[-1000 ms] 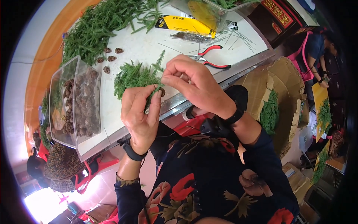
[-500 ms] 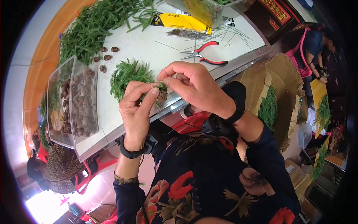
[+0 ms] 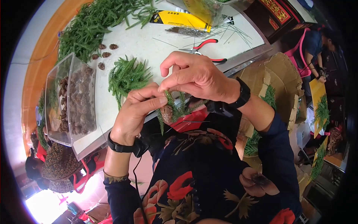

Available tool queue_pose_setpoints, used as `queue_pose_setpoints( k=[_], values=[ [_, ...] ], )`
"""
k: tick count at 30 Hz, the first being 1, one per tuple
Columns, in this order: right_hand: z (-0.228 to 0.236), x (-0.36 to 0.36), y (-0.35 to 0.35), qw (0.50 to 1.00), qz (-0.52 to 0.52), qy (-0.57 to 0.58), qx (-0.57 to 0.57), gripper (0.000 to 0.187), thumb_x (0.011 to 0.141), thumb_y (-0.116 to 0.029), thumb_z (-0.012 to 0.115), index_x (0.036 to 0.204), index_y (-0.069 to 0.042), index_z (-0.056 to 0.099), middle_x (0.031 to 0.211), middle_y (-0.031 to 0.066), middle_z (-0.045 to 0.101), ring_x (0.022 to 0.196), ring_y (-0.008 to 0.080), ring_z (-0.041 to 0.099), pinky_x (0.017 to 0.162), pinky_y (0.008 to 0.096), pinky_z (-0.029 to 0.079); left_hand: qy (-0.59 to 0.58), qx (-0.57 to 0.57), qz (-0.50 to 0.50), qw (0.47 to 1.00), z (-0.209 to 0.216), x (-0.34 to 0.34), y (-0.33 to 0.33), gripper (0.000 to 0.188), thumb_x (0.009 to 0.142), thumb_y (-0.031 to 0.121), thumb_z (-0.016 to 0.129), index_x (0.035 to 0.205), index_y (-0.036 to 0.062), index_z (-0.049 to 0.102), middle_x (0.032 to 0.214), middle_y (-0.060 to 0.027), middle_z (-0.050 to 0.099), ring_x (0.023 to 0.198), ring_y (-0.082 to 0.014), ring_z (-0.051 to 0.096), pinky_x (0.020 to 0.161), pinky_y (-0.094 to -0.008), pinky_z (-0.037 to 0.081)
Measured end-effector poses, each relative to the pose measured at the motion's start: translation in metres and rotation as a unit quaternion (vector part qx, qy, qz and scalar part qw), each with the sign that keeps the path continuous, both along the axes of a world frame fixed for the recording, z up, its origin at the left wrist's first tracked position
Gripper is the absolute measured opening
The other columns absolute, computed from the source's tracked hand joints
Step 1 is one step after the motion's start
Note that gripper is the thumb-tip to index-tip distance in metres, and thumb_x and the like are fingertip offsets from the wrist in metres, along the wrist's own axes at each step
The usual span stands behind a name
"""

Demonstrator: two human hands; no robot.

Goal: Trimming green sprigs and attaching them to decorative bases like small pine cones.

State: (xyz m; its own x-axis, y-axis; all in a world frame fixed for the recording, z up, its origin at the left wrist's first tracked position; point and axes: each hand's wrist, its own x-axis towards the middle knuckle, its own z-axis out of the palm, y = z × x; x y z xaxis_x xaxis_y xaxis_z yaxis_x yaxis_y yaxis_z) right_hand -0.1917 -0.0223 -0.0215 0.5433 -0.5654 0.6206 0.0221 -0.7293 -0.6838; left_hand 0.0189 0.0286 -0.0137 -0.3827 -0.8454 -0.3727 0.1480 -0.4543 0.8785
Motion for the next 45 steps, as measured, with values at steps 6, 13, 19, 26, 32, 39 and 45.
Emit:
queue_pose_setpoints(
  k=[6, 13, 19, 26, 32, 39, 45],
  values=[
    [-0.002, 0.002, -0.004, 0.998, 0.044, -0.001, -0.034, 0.024, 0.076, 0.005, 0.07, 0.095, -0.009, 0.07, 0.092, 0.0047, 0.058, 0.06, 0.0088, 0.052, 0.055, 0.0231, 0.042, -0.041, -0.061, 0.042, 0.996, 0.0, -0.01, 0.005, 0.006, 0.086, 0.003, 0.064, 0.088, -0.001, 0.068, 0.084, -0.0013, 0.058, 0.082, -0.0099, 0.056, 0.078, -0.023, 0.043],
    [-0.004, -0.004, 0.015, 0.99, -0.085, 0.038, 0.104, 0.02, 0.079, -0.001, 0.071, 0.099, -0.005, 0.067, 0.089, 0.005, 0.061, 0.059, 0.0098, 0.05, 0.054, 0.0217, 0.038, -0.119, -0.179, 0.127, 0.968, 0.0, -0.014, 0.004, 0.005, 0.084, -0.001, 0.066, 0.087, -0.0023, 0.069, 0.081, -0.0023, 0.059, 0.079, -0.01, 0.057, 0.074, -0.0226, 0.044],
    [-0.014, 0.003, 0.025, 0.984, -0.109, -0.002, 0.144, 0.017, 0.082, -0.004, 0.071, 0.098, -0.004, 0.066, 0.086, 0.0021, 0.061, 0.058, 0.005, 0.047, 0.051, 0.0195, 0.036, -0.242, -0.283, 0.129, 0.919, 0.0, -0.022, 0.005, 0.007, 0.082, 0.0, 0.069, 0.089, -0.0012, 0.071, 0.082, -0.0033, 0.059, 0.079, -0.0099, 0.057, 0.074, -0.0223, 0.044],
    [-0.023, 0.004, 0.031, 0.901, -0.052, -0.091, 0.421, 0.013, 0.087, -0.006, 0.066, 0.099, 0.0, 0.065, 0.071, -0.0025, 0.059, 0.054, -0.0001, 0.041, 0.049, 0.0164, 0.032, -0.127, -0.213, 0.166, 0.954, -0.006, -0.024, 0.005, 0.009, 0.083, -0.002, 0.066, 0.092, -0.0012, 0.07, 0.083, -0.0028, 0.06, 0.078, -0.0097, 0.057, 0.075, -0.0225, 0.043],
    [-0.009, -0.001, 0.03, 0.917, -0.062, -0.017, 0.393, 0.012, 0.087, -0.003, 0.064, 0.1, -0.001, 0.064, 0.069, -0.003, 0.057, 0.056, 0.0001, 0.046, 0.05, 0.0175, 0.034, -0.051, -0.126, 0.162, 0.977, -0.005, -0.021, 0.006, 0.009, 0.087, 0.002, 0.062, 0.093, 0.0, 0.068, 0.086, -0.0007, 0.06, 0.085, -0.0092, 0.054, 0.082, -0.0239, 0.04],
    [-0.004, -0.004, 0.012, 0.996, -0.062, 0.011, 0.065, 0.014, 0.082, -0.002, 0.068, 0.096, -0.004, 0.065, 0.09, 0.0021, 0.059, 0.065, 0.0069, 0.056, 0.056, 0.0232, 0.042, -0.028, -0.052, 0.041, 0.997, 0.008, -0.012, 0.001, 0.007, 0.087, 0.004, 0.063, 0.091, -0.0009, 0.067, 0.085, -0.0027, 0.063, 0.076, -0.0098, 0.057, 0.074, -0.0238, 0.044],
    [0.006, -0.007, -0.003, 0.996, 0.055, 0.068, -0.013, 0.012, 0.08, -0.004, 0.07, 0.09, -0.003, 0.063, 0.096, 0.0052, 0.058, 0.069, 0.0147, 0.059, 0.06, 0.0264, 0.046, -0.05, -0.038, 0.023, 0.998, 0.007, -0.009, 0.002, 0.009, 0.088, 0.007, 0.062, 0.093, 0.0006, 0.065, 0.083, -0.0016, 0.063, 0.076, -0.0083, 0.057, 0.072, -0.023, 0.043]
  ],
)
